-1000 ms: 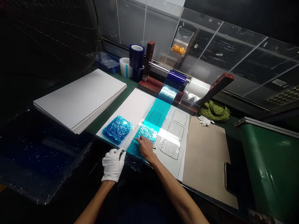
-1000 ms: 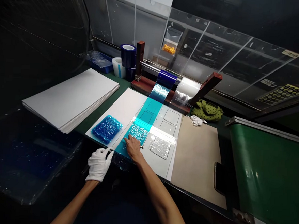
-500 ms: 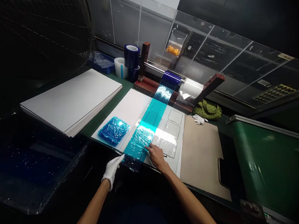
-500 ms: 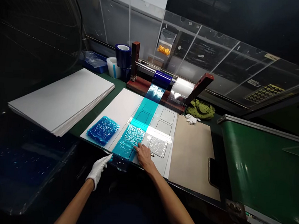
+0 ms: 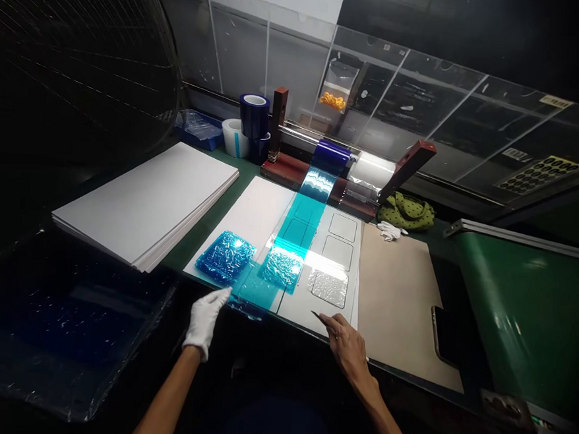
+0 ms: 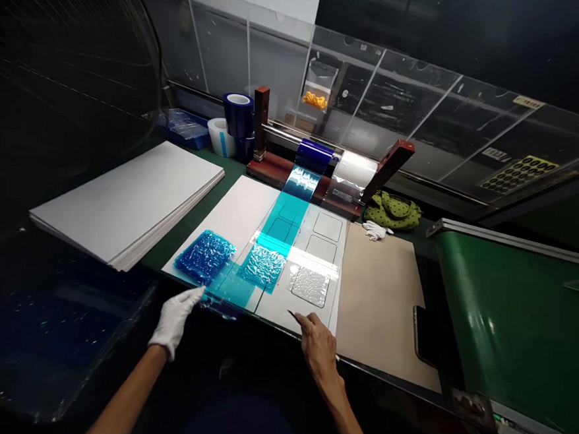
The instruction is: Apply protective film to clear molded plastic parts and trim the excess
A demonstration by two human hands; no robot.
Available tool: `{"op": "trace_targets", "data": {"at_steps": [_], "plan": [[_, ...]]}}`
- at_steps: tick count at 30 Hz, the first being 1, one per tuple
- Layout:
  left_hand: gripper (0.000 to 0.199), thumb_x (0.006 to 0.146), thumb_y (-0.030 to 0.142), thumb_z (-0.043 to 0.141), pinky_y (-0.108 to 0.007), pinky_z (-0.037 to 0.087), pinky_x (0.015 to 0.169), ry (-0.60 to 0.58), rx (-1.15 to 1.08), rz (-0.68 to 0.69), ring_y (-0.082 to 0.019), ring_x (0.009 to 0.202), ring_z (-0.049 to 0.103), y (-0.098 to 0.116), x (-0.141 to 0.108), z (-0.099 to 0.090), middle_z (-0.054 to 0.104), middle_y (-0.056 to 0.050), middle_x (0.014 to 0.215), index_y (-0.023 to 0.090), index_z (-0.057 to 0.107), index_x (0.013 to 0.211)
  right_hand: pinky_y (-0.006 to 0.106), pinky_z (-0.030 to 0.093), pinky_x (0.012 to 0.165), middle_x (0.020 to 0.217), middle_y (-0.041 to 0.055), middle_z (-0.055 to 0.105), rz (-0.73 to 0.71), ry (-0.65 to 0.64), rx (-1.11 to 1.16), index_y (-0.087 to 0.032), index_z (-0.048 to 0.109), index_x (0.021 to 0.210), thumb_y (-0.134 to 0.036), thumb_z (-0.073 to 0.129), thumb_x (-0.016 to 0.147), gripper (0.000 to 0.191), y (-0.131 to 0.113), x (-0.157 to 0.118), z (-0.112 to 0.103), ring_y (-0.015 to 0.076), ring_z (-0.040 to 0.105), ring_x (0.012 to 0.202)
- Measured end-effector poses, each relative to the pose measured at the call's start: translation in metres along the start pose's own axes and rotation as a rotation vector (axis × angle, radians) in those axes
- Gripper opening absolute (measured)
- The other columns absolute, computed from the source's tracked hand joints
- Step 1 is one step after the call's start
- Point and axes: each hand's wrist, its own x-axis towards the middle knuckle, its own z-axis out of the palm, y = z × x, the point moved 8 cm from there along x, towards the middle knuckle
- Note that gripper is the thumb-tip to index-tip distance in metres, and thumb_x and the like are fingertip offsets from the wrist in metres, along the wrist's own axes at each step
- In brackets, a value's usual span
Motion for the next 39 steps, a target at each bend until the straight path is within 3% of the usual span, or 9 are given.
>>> {"op": "trace_targets", "data": {"at_steps": [5,10,16,20,22,25,30,35,39], "plan": [[0.036,0.074,0.033,0.072,-0.041,0.036,0.108,0.087,0.005,0.092,-0.022,0.114,0.057,0.044,0.064,-0.034,0.066,-0.009,0.115,0.014,0.067,0.105,0.023,0.036,0.052,0.084,0.0018,0.062,0.026,0.046,0.098,-0.031,0.063,0.117,-0.021,0.033,0.093,0.039,-0.006,-0.012,0.005,0.0132,0.059,0.061],[0.028,0.079,0.028,0.068,-0.047,0.042,0.1,0.1,0.105,0.11,-0.021,0.106,0.06,0.063,0.099,-0.043,0.068,-0.008,0.108,0.013,0.065,0.102,0.024,0.038,0.054,0.084,0.0029,0.063,0.072,0.092,0.118,-0.027,0.065,0.113,-0.022,0.033,0.092,0.038,0.002,-0.02,0.0,0.015,0.06,0.063],[0.04,0.072,0.035,0.072,-0.042,0.045,0.093,0.17,0.321,0.176,-0.025,0.103,0.059,0.084,0.095,-0.05,0.067,-0.011,0.107,0.011,0.067,0.103,0.025,0.043,0.06,0.087,0.0039,0.064,0.137,0.141,0.242,-0.027,0.061,0.118,-0.029,0.032,0.093,0.039,0.017,-0.026,-0.009,0.0166,0.063,0.071],[0.084,0.061,0.049,0.077,-0.057,0.021,0.105,0.39,0.506,0.301,-0.043,0.131,0.022,0.106,0.069,-0.051,0.035,-0.018,0.142,0.016,0.048,0.132,0.028,0.046,0.068,0.095,0.0042,0.066,0.299,0.151,0.381,-0.024,0.058,0.117,-0.032,0.039,0.088,0.035,0.046,-0.026,-0.003,0.0186,0.065,0.083],[0.085,0.065,0.055,0.071,-0.057,0.018,0.106,0.441,0.626,0.422,-0.042,0.13,0.02,0.111,0.048,-0.03,0.029,-0.016,0.143,0.02,0.042,0.137,0.028,0.046,0.069,0.095,0.0036,0.067,0.383,0.16,0.429,-0.023,0.06,0.108,-0.034,0.041,0.087,0.031,0.067,-0.027,0.004,0.0185,0.065,0.083],[0.075,0.072,0.059,0.063,-0.05,0.032,0.099,0.374,0.897,0.684,-0.035,0.114,0.041,0.102,0.007,0.033,0.043,-0.015,0.13,0.019,0.047,0.134,0.027,0.046,0.068,0.094,0.003,0.067,0.485,0.202,0.428,-0.022,0.061,0.098,-0.031,0.044,0.084,0.024,0.105,-0.029,0.013,0.0181,0.064,0.082],[0.063,0.081,0.054,0.054,-0.041,0.042,0.088,0.065,1.094,0.869,-0.029,0.105,0.05,0.039,-0.062,0.131,0.049,-0.015,0.123,0.016,0.05,0.131,0.028,0.045,0.074,0.094,0.0081,0.063,0.634,0.318,0.358,-0.016,0.062,0.095,-0.016,0.046,0.079,0.023,0.166,-0.027,0.014,0.0196,0.062,0.085],[0.057,0.081,0.053,0.052,-0.038,0.046,0.084,-0.112,1.127,0.871,-0.027,0.1,0.055,0.0,-0.094,0.169,0.053,-0.013,0.121,0.016,0.054,0.125,0.033,0.045,0.081,0.095,0.0115,0.064,0.663,0.455,0.325,-0.015,0.064,0.095,-0.01,0.048,0.076,0.025,0.183,-0.02,-0.003,0.0228,0.061,0.091],[0.056,0.083,0.052,0.044,-0.042,0.049,0.075,-0.136,1.187,0.775,-0.031,0.092,0.058,-0.002,-0.088,0.181,0.054,-0.014,0.123,0.017,0.053,0.126,0.03,0.048,0.082,0.101,0.0087,0.066,0.595,0.581,0.318,-0.018,0.064,0.102,-0.013,0.052,0.077,0.028,0.185,-0.03,-0.053,0.02,0.062,0.092]]}}
